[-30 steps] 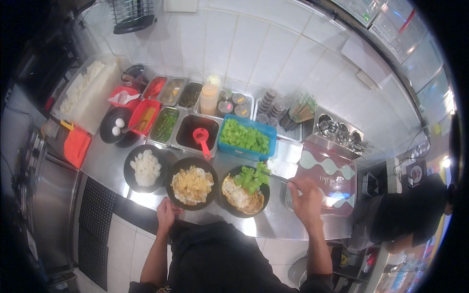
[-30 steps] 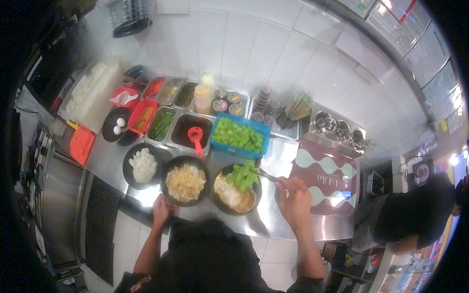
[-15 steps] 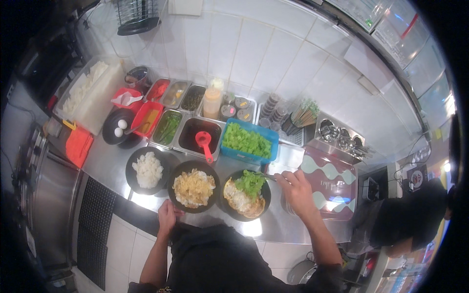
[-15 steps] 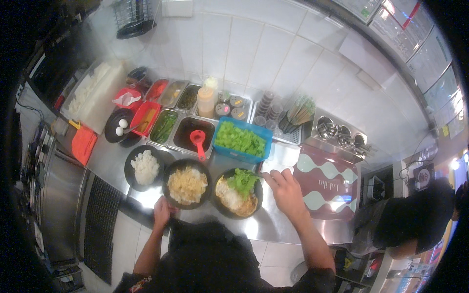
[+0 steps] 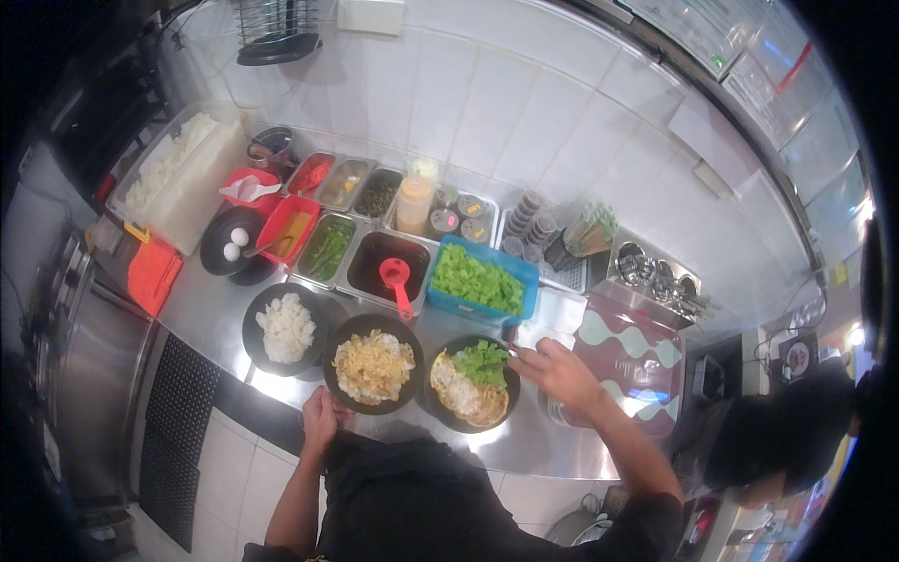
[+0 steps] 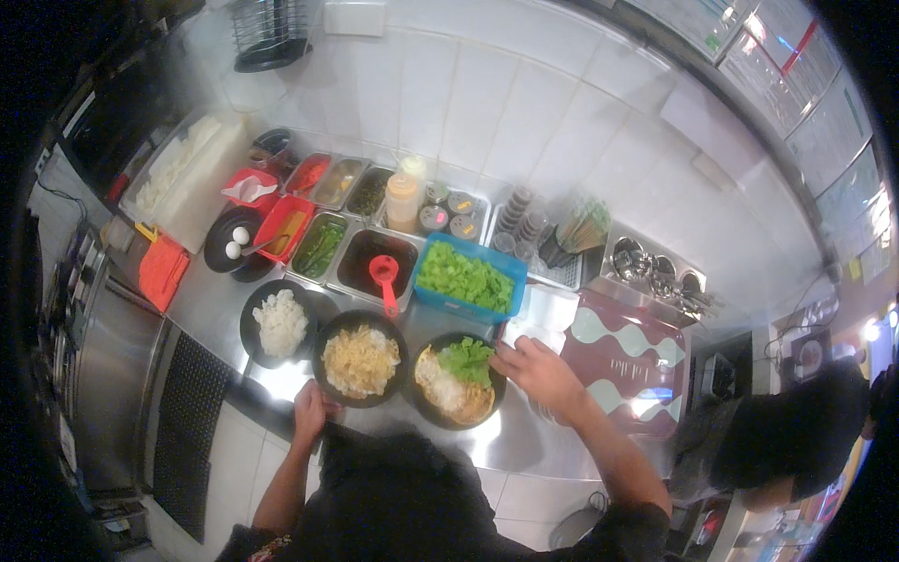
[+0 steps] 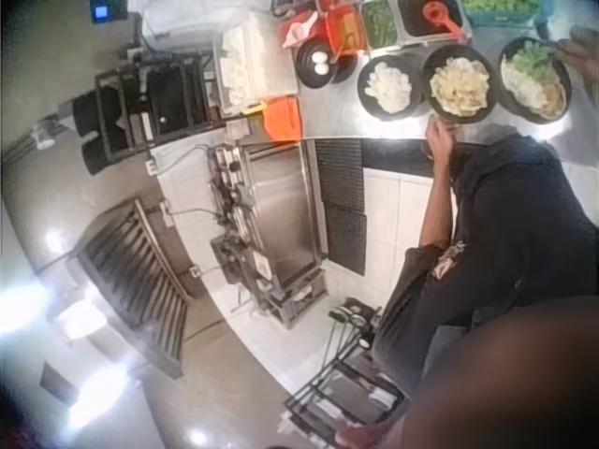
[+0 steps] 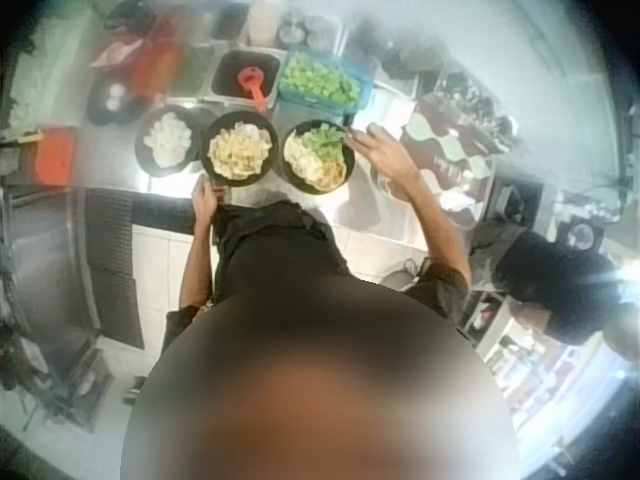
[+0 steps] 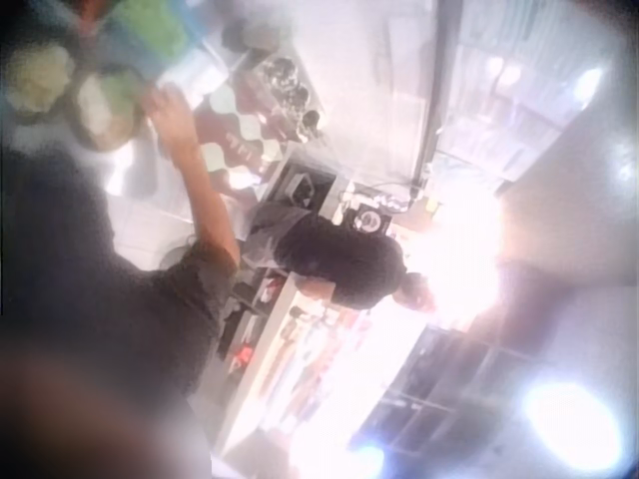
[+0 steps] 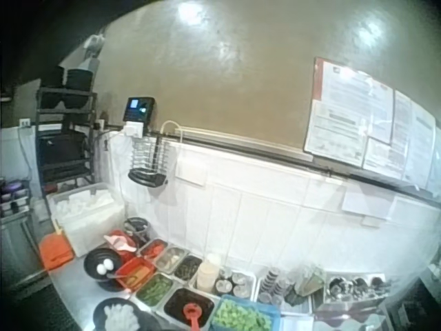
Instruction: The person assembles rice bowls in a commercial kitchen. They scoop cooked meat from a pot onto a tray, then move to a prep counter to add rice, lettuce, and sauce to multiple bowls using tongs and a squeeze bottle.
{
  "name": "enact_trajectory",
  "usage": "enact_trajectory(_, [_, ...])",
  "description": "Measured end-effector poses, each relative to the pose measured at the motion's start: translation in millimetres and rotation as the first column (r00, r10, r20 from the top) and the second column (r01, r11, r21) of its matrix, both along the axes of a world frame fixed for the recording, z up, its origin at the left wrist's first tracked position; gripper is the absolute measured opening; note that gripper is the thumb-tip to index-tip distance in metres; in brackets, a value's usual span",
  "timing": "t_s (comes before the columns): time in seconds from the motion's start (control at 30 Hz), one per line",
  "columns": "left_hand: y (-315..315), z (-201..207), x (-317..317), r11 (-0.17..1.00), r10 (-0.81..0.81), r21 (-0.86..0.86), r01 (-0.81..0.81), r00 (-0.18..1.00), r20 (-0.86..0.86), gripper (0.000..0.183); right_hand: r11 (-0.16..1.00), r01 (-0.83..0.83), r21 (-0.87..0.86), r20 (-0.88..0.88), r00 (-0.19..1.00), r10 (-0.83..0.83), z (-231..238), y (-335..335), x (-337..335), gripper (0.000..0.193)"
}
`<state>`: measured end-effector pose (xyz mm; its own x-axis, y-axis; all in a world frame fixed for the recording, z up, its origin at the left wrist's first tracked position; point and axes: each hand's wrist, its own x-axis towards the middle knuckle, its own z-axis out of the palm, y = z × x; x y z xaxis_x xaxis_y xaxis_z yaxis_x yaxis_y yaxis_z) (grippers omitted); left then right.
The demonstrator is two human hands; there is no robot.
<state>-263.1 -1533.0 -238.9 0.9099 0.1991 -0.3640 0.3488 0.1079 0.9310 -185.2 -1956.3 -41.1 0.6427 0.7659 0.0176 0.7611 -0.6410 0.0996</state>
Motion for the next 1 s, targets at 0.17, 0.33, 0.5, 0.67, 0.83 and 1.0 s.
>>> enact_trajectory(0.17, [0, 1, 0, 1.000, 0.007, 0.008, -0.007, 0.999, -0.051, 0.037, 0.997, 0.045, -0.063, -0.068, 0.996, -0.049, -8, 1, 18, 0.043])
enact_trajectory(0.33, [0, -3, -1, 1.000, 0.006, 0.020, -0.006, 1.000, -0.001, 0.038, 0.998, 0.049, 0.025, -0.050, 0.998, -0.048, 10, 1, 17, 0.043])
enact_trajectory(0.5, [2, -6, 1, 1.000, -0.002, 0.003, 0.002, 1.000, -0.007, 0.038, 0.995, 0.098, 0.025, -0.027, 0.995, -0.097, 35, 5, 6, 0.042])
enact_trajectory(0.67, [2, -1, -1, 0.997, -0.008, 0.071, 0.013, 0.997, -0.070, 0.039, 0.985, 0.163, 0.049, 0.021, 0.986, -0.164, 45, 3, -6, 0.037])
enact_trajectory(0.83, [1, 3, -1, 0.999, -0.024, 0.023, 0.024, 1.000, -0.006, 0.038, 0.963, 0.262, 0.067, -0.069, 0.964, -0.258, 23, 2, -9, 0.043])
enact_trajectory(1.0, [0, 2, 1, 1.000, -0.007, 0.023, 0.008, 1.000, -0.028, 0.038, 0.943, 0.325, 0.066, -0.096, 0.943, -0.318, -10, 11, -4, 0.043])
